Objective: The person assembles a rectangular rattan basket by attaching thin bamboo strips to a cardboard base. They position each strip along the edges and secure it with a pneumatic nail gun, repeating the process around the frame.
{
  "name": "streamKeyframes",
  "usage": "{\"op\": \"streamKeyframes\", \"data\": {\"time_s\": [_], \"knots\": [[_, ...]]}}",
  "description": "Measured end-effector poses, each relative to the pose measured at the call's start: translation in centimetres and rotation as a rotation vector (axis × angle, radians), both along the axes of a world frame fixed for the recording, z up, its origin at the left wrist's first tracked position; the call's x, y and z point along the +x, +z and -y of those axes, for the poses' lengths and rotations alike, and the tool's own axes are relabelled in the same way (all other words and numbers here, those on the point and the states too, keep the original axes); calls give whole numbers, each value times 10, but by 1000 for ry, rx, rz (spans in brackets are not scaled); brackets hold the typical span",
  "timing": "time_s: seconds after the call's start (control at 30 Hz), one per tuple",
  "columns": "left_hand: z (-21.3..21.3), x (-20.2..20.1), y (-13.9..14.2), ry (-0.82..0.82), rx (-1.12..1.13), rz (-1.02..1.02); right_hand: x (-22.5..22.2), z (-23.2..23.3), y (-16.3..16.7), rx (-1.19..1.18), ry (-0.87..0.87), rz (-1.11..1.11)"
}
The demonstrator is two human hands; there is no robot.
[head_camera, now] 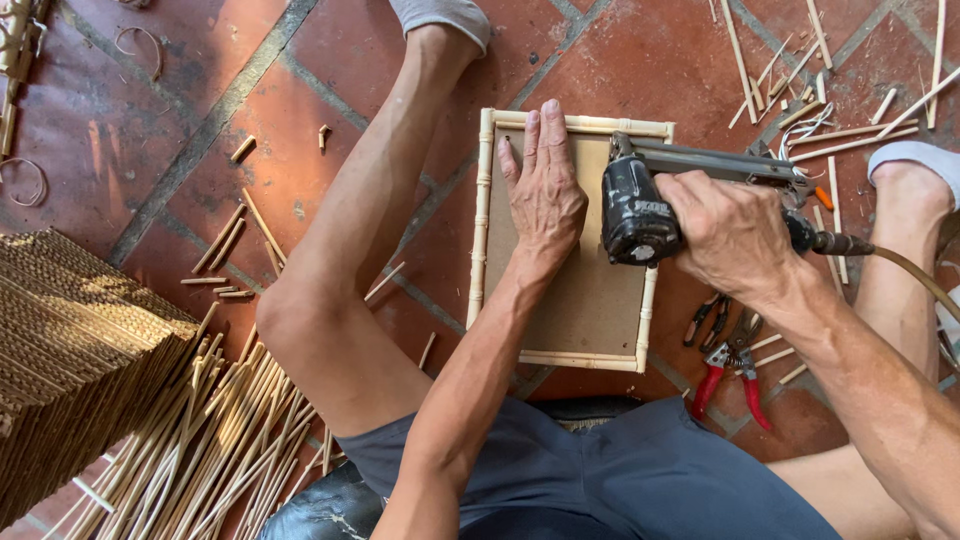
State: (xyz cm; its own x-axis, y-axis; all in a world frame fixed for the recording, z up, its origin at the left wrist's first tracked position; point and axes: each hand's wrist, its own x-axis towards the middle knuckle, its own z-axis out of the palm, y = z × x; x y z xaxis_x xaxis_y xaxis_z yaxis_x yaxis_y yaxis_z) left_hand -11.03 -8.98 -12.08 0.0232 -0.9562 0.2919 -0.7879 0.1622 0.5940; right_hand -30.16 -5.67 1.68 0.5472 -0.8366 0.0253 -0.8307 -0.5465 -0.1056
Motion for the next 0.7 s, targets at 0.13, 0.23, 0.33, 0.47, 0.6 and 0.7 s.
{"op": "streamKeyframes", "data": {"time_s": [0.13,0.23,0.33,0.47,0.6,0.7], "knots": [[2,2,6,15,8,-83,9,-1,14,-7,-6,11],[1,2,12,34,-48,-206,18,1,17,-37,20,43],[0,4,16,43,48,-368,28,7,15,-50,39,88],[2,15,17,-15,40,-563,36,11,14,-29,44,98],[8,30,18,-47,120,-736,38,8,13,-23,32,94],[11,42,20,-95,169,-958,43,7,10,-17,5,37]]}}
